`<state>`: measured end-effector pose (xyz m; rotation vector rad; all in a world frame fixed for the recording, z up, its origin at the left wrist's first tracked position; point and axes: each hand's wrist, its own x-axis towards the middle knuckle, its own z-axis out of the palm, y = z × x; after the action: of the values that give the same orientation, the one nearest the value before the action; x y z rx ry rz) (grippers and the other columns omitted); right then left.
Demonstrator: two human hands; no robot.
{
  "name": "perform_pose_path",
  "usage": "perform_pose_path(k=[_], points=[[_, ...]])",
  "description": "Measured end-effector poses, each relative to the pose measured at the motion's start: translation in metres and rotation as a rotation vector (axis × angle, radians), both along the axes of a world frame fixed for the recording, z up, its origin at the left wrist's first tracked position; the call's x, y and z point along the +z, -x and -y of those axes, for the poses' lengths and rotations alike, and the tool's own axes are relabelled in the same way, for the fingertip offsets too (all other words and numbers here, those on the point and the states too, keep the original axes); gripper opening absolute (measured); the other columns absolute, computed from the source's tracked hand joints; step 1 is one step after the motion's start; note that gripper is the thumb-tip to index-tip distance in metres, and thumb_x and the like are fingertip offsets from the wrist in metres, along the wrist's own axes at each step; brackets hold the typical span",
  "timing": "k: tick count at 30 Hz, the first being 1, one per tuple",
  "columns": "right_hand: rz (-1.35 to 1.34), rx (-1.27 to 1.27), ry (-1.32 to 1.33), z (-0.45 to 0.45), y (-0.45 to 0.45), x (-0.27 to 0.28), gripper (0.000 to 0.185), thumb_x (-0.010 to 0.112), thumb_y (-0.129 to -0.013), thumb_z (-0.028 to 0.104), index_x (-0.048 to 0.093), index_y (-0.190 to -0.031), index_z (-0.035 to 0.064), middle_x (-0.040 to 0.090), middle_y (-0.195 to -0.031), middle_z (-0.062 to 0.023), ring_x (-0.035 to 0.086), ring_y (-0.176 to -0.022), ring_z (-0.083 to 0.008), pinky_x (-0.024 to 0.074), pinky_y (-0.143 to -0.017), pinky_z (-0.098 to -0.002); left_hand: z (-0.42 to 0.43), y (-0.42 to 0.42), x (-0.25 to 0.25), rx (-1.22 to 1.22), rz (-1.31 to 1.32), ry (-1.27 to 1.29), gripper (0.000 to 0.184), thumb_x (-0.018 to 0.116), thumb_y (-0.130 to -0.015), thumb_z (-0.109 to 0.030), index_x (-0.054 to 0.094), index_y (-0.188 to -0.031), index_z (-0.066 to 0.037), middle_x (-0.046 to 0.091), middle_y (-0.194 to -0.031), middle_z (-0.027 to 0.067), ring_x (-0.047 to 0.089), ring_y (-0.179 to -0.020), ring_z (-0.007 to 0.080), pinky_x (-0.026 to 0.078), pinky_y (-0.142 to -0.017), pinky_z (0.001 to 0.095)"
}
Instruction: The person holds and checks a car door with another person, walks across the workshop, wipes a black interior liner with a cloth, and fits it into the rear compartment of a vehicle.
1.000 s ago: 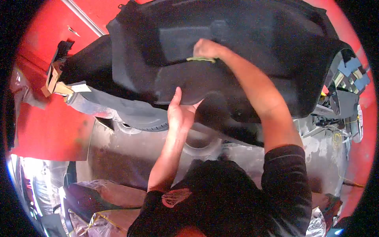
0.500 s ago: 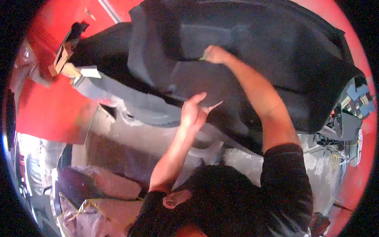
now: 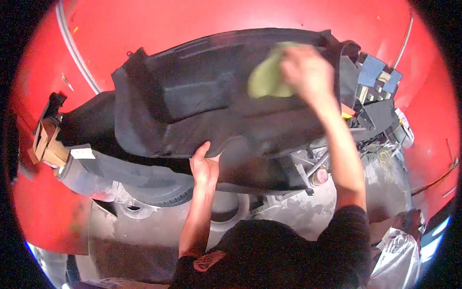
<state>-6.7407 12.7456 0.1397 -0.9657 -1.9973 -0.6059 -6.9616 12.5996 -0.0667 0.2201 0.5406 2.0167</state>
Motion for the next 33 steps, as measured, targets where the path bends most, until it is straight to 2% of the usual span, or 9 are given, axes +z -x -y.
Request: perform_pose_path(k=[4, 6, 8, 13, 17, 25, 27, 29, 33], points=[[-0.254, -0.394, -0.042, 0.027, -0.101, -0.012, 0.042, 0.058, -0.095, 0.039, 0.064, -0.125, 0.0116, 0.063, -0.123, -0.0156, 0.061, -0.111, -0.0323, 0.0474, -0.096, -0.0391, 0.003, 0.004, -0.022, -0.015, -0.053, 0.178, 0.03, 0.067, -0.085, -0.005, 0.061, -0.114, 0.001, 0.061, -0.114, 0.0106, 0.059, -0.108, 0.0297, 0.043, -0.099, 0.057], [0.362, -0.609, -0.241, -0.019, -0.183, -0.053, 0.043, 0.059, -0.095, 0.038, 0.062, -0.129, 0.0128, 0.062, -0.122, -0.0162, 0.06, -0.106, -0.0353, 0.0484, -0.094, -0.0405, -0.006, 0.004, -0.031, -0.056, 0.04, 0.049, 0.032, 0.066, -0.087, -0.005, 0.057, -0.116, 0.005, 0.06, -0.112, 0.0145, 0.063, -0.1, 0.0311, 0.051, -0.091, 0.0523], [-0.534, -0.098, 0.568, -0.027, -0.165, -0.065, 0.053, 0.068, -0.091, 0.039, 0.061, -0.131, 0.0047, 0.067, -0.105, -0.011, 0.062, -0.098, -0.0241, 0.0489, -0.086, -0.0339, -0.011, 0.001, -0.039, -0.044, -0.009, -0.035, 0.033, 0.063, -0.088, -0.006, 0.055, -0.118, 0.007, 0.06, -0.114, 0.0163, 0.064, -0.099, 0.0312, 0.055, -0.085, 0.049], [-0.673, 0.028, 0.916, -0.054, -0.145, -0.08, 0.034, 0.071, -0.089, 0.034, 0.065, -0.106, 0.0052, 0.064, -0.1, -0.0006, 0.056, -0.089, -0.013, 0.0439, -0.079, -0.0301, -0.002, 0.009, -0.023, -0.183, -0.086, 0.041, 0.021, 0.065, -0.083, 0.002, 0.063, -0.103, 0.005, 0.065, -0.102, 0.0126, 0.066, -0.092, 0.0249, 0.058, -0.08, 0.0446], [-0.76, 0.248, 0.886, -0.054, -0.165, -0.076, 0.042, 0.072, -0.087, 0.025, 0.062, -0.122, 0.0033, 0.063, -0.111, -0.0022, 0.057, -0.101, -0.0152, 0.0443, -0.09, -0.0294, 0.007, 0.014, -0.001, -0.061, -0.078, -0.151, 0.019, 0.064, -0.084, 0.001, 0.062, -0.102, 0.007, 0.064, -0.103, 0.0153, 0.065, -0.089, 0.0262, 0.057, -0.075, 0.0462], [-0.604, 0.432, 0.563, -0.024, -0.251, -0.063, 0.042, 0.055, -0.098, 0.019, 0.057, -0.133, -0.003, 0.06, -0.134, -0.0118, 0.057, -0.12, -0.0202, 0.0432, -0.104, -0.033, 0.096, 0.006, 0.035, 0.013, -0.176, -0.037, 0.026, 0.064, -0.088, -0.002, 0.063, -0.111, 0.01, 0.065, -0.111, 0.0191, 0.065, -0.101, 0.0302, 0.054, -0.087, 0.0499], [-0.699, 0.515, 0.581, -0.023, -0.252, -0.05, 0.043, 0.052, -0.098, 0.015, 0.052, -0.137, -0.0037, 0.058, -0.136, -0.0159, 0.055, -0.125, -0.026, 0.0393, -0.109, -0.0361, 0.116, -0.001, 0.049, -0.006, -0.192, -0.045, 0.03, 0.067, -0.088, -0.009, 0.064, -0.113, 0.007, 0.064, -0.121, 0.0141, 0.052, -0.12, 0.0197, 0.036, -0.102, 0.0465], [-0.59, 0.478, 0.302, 0.021, -0.195, -0.017, 0.025, 0.056, -0.097, 0.014, 0.061, -0.115, -0.0028, 0.064, -0.115, -0.0149, 0.06, -0.105, -0.0255, 0.0458, -0.094, -0.0358, 0.145, -0.004, 0.087, 0.096, -0.346, 0.028, 0.023, 0.066, -0.089, -0.008, 0.069, -0.104, 0.009, 0.07, -0.107, 0.0144, 0.064, -0.094, 0.0168, 0.05, -0.072, 0.034], [-0.383, 0.459, -0.309, 0.076, -0.103, 0.031, 0.024, 0.062, -0.095, 0.017, 0.073, -0.081, 0.001, 0.07, -0.083, -0.0135, 0.065, -0.075, -0.0283, 0.0533, -0.072, -0.039, 0.177, 0.0, 0.123, 0.364, -0.285, -0.491, 0.035, 0.065, -0.091, -0.007, 0.056, -0.123, 0.007, 0.065, -0.119, 0.0155, 0.064, -0.108, 0.0254, 0.054, -0.092, 0.0398]])
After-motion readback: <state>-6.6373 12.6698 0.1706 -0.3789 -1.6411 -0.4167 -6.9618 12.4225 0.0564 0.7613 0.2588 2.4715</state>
